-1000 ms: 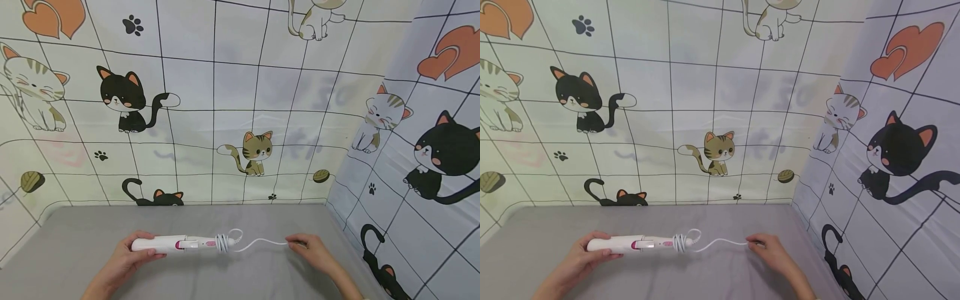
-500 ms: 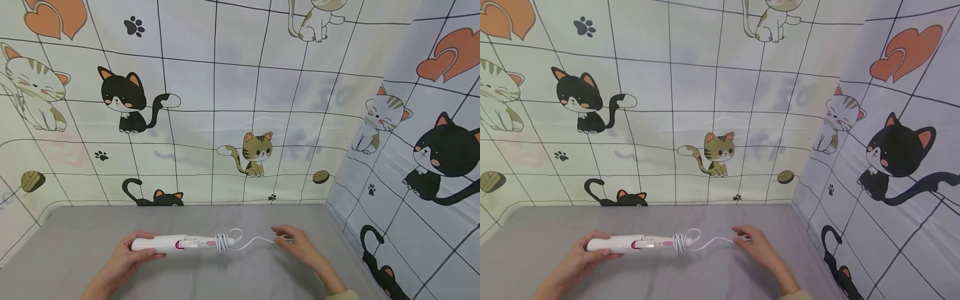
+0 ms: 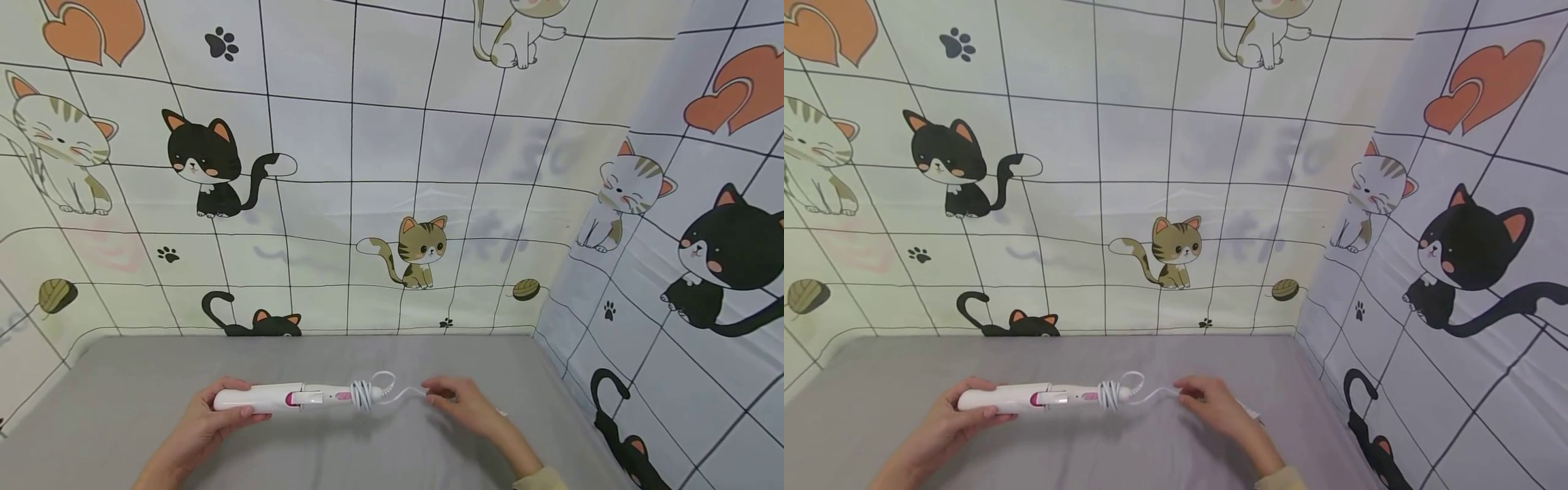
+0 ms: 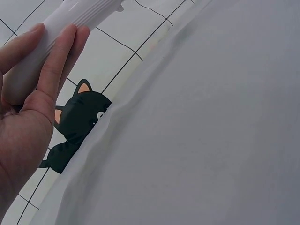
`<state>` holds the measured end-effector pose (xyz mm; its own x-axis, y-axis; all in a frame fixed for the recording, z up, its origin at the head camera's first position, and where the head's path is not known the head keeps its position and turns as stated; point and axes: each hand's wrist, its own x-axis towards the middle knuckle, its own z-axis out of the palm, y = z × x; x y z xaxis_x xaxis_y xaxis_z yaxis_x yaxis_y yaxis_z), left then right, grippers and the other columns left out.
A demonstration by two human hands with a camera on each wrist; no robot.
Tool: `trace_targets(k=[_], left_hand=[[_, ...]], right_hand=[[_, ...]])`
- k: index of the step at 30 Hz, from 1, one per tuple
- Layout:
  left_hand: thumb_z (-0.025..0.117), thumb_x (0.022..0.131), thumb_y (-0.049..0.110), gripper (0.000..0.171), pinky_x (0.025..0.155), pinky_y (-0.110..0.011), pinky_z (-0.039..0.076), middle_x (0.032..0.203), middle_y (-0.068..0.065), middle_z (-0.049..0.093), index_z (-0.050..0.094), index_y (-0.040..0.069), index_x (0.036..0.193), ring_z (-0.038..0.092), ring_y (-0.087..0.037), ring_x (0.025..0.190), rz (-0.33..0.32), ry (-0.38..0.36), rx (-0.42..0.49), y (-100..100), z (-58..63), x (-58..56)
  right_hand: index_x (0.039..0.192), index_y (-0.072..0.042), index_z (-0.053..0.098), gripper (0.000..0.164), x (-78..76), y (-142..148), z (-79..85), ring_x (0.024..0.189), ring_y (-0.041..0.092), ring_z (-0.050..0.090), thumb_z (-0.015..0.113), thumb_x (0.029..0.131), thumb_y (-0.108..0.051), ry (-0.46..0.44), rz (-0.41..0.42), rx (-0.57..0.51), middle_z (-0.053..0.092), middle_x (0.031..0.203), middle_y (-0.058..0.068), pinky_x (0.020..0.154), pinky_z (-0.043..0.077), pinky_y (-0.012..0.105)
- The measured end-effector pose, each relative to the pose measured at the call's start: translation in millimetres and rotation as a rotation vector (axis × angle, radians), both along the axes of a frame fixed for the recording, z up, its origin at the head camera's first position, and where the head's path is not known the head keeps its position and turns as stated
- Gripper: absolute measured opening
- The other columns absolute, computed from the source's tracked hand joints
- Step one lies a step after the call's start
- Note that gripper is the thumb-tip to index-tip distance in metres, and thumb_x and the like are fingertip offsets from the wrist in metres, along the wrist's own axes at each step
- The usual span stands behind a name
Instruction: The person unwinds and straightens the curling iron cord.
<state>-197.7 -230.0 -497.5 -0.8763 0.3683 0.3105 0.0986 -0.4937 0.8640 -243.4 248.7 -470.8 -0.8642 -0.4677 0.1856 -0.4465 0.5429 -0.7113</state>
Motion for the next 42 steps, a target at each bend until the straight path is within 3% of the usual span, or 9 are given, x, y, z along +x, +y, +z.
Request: trace_targets(k=[5, 11, 16, 19, 24, 29, 33, 38, 42], left_hand=[[0.049, 0.092, -0.027, 0.049, 0.097, -0.054, 0.057, 0.125, -0.009, 0.067, 0.068, 0.010, 0.118, 0.067, -0.026, 0.112, 0.027, -0.005, -0.012, -1, -1.3, 0.4], [0.049, 0.092, -0.026, 0.049, 0.097, -0.054, 0.057, 0.125, -0.009, 0.067, 0.068, 0.010, 0.118, 0.067, -0.026, 0.111, 0.036, -0.003, -0.018, -1, -1.1, 0.6], [0.050, 0.092, -0.026, 0.048, 0.098, -0.053, 0.057, 0.124, -0.008, 0.065, 0.069, 0.011, 0.117, 0.067, -0.026, 0.111, 0.044, -0.012, -0.030, -1, -1.1, 0.9], [0.049, 0.092, -0.026, 0.049, 0.098, -0.054, 0.057, 0.125, -0.009, 0.066, 0.069, 0.011, 0.118, 0.066, -0.026, 0.112, 0.037, -0.013, -0.023, -2, -0.3, 1.1], [0.049, 0.092, -0.026, 0.049, 0.098, -0.053, 0.056, 0.126, -0.009, 0.067, 0.069, 0.011, 0.118, 0.066, -0.025, 0.112, 0.031, -0.015, -0.010, -2, 2.1, 1.6], [0.048, 0.092, -0.027, 0.050, 0.098, -0.053, 0.057, 0.125, -0.008, 0.067, 0.069, 0.010, 0.118, 0.067, -0.025, 0.110, 0.036, -0.012, 0.006, -3, 3.0, 1.8], [0.047, 0.092, -0.027, 0.050, 0.097, -0.053, 0.057, 0.124, -0.008, 0.068, 0.069, 0.009, 0.118, 0.068, -0.026, 0.109, 0.039, 0.000, 0.016, -3, 2.6, 1.3], [0.047, 0.092, -0.027, 0.049, 0.097, -0.052, 0.057, 0.124, -0.007, 0.066, 0.069, 0.009, 0.119, 0.069, -0.027, 0.109, 0.040, 0.008, 0.023, -3, 1.4, 0.1], [0.048, 0.092, -0.027, 0.048, 0.097, -0.052, 0.057, 0.124, -0.008, 0.065, 0.069, 0.008, 0.119, 0.069, -0.027, 0.109, 0.054, 0.005, 0.024, -3, 0.6, -0.7]], right_hand=[[0.116, 0.001, 0.072, 0.022, -0.7, -1, -4.8, 0.090, 0.014, 0.067, 0.072, 0.095, -0.008, 0.024, -0.021, 0.022, 0.074, 0.104, 0.011, 0.075, 0.062, 0.026], [0.116, -0.001, 0.072, 0.024, -3.9, -2, -11.9, 0.097, 0.027, 0.068, 0.075, 0.093, -0.006, 0.114, -0.075, 0.035, 0.073, 0.107, 0.010, 0.081, 0.064, 0.038], [0.113, -0.003, 0.073, 0.023, -8.6, -4, -18.9, 0.093, 0.023, 0.067, 0.076, 0.091, -0.007, 0.142, -0.117, 0.050, 0.073, 0.104, 0.006, 0.077, 0.061, 0.032], [0.114, -0.005, 0.074, 0.024, -10.5, -6, -20.7, 0.096, 0.023, 0.066, 0.077, 0.090, -0.006, 0.181, -0.149, 0.049, 0.073, 0.107, 0.005, 0.081, 0.061, 0.034], [0.122, -0.001, 0.070, 0.031, -13.3, -9, -21.3, 0.100, 0.025, 0.069, 0.074, 0.091, -0.001, 0.172, -0.082, 0.027, 0.073, 0.113, 0.012, 0.088, 0.063, 0.039], [0.121, 0.003, 0.068, 0.029, -11.6, -10, -19.5, 0.087, 0.016, 0.068, 0.072, 0.092, -0.001, 0.035, -0.015, 0.005, 0.073, 0.100, 0.010, 0.074, 0.062, 0.025], [0.108, 0.000, 0.073, 0.018, -8.7, -8, -18.2, 0.078, 0.007, 0.063, 0.074, 0.091, -0.003, 0.010, -0.006, 0.008, 0.073, 0.090, 0.002, 0.067, 0.058, 0.020], [0.096, -0.005, 0.076, 0.005, -4.5, -3, -18.2, 0.068, -0.002, 0.051, 0.073, 0.093, -0.006, 0.114, -0.012, 0.083, 0.065, 0.077, -0.011, 0.057, 0.048, 0.017], [0.099, -0.007, 0.077, 0.008, 2.8, -1, -11.4, 0.061, -0.002, 0.044, 0.071, 0.096, -0.010, 0.171, -0.109, 0.209, 0.056, 0.069, -0.015, 0.049, 0.042, 0.017]])
